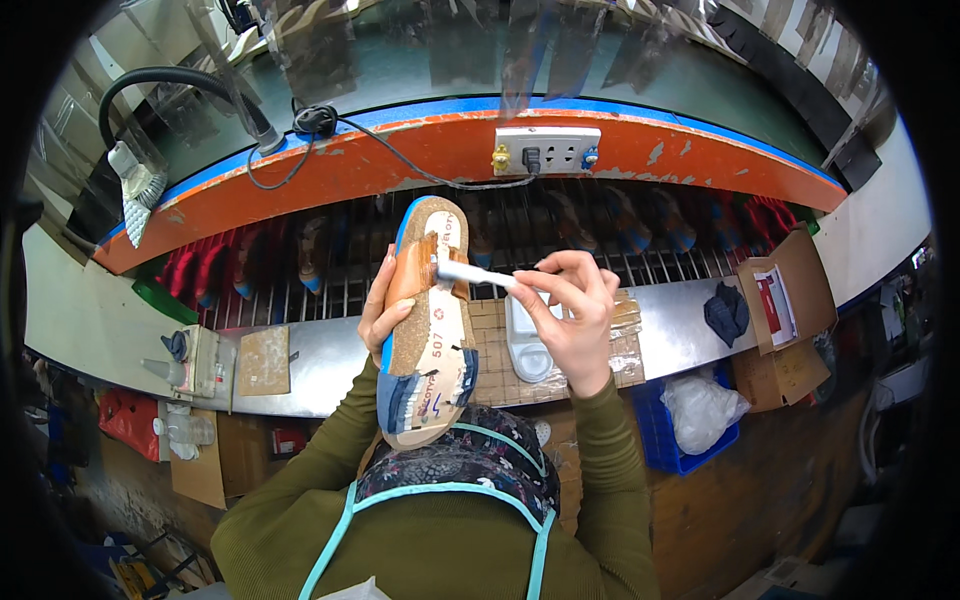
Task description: The person holds a shoe with a cork sole and uses a small brush to apply a white adhesive from a container onto the sole. The person repeatedly dips the brush into the container and spreads the glue across the sole surface.
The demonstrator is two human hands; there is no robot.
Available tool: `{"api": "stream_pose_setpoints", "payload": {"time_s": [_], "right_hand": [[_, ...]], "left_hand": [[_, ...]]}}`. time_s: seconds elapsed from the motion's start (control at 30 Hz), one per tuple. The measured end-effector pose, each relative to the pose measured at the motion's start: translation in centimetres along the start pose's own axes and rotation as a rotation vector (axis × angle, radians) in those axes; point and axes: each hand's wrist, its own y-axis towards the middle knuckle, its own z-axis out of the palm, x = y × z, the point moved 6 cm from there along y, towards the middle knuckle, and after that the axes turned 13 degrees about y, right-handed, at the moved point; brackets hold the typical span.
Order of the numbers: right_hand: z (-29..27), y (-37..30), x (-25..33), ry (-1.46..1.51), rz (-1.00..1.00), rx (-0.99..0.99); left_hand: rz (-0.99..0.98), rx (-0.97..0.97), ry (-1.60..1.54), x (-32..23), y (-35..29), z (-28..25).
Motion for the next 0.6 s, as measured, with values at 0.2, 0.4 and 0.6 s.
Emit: {"api": "stream_pose_setpoints", "payload": {"time_s": [0.2, 0.4, 0.6], "right_hand": [[0.9, -4.8, 1.6, 0.096, 0.202, 0.013], [1.4, -4.6, 1.1, 0.203, 0.271, -0.032], [1.7, -2.4, 0.7, 0.12, 0.161, -0.035]], "left_hand": [[-0.008, -0.074, 0.046, 0.7, -0.4, -0.9], [-0.018, -0.019, 0.052, 0.7, -0.8, -1.2], [0.015, -0.006, 0.013, -0.6, -0.7, -1.0]]}}
